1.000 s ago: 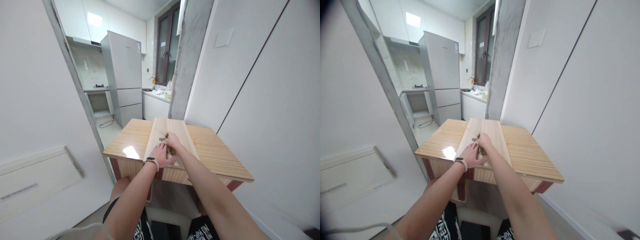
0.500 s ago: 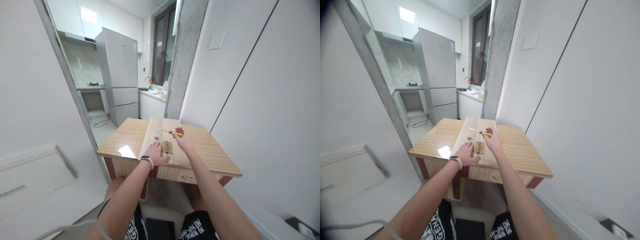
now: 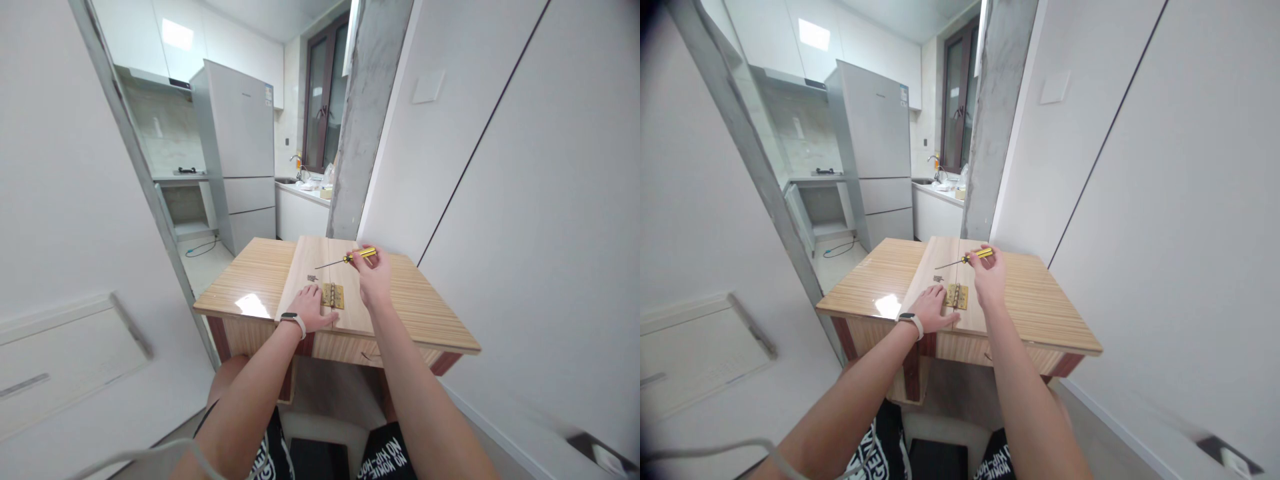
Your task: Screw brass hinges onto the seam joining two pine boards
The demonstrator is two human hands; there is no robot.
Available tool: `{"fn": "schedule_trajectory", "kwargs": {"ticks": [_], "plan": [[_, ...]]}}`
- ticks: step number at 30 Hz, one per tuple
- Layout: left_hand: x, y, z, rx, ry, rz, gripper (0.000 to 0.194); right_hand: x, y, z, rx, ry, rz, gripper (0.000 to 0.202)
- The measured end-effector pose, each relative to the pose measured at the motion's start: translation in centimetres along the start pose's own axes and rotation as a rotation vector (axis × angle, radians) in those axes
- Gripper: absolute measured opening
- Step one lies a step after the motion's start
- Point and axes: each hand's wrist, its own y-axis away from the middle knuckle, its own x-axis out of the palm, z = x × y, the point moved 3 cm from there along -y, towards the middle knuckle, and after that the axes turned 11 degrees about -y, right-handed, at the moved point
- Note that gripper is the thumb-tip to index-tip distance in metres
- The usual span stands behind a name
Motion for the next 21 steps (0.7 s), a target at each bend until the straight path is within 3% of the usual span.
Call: {"fn": "schedule_trajectory", "kwargs": {"ticks": [7,13,21], "plan": [[0.0,0.0,0.0,0.01,-0.003,-0.018,0.079,-0.7,1.0,-3.1,0.05,0.306,0.196,0.047],[-0.3,0.1,-0.1,0.005,0.006,0.001,0.075,-0.7,2.0,-3.9,0.043,0.519,0.228,0.042],[-0.4,0.1,-0.2,-0.001,0.007,0.008,0.073,-0.9,2.4,-3.8,0.048,0.598,0.243,0.043]]}}
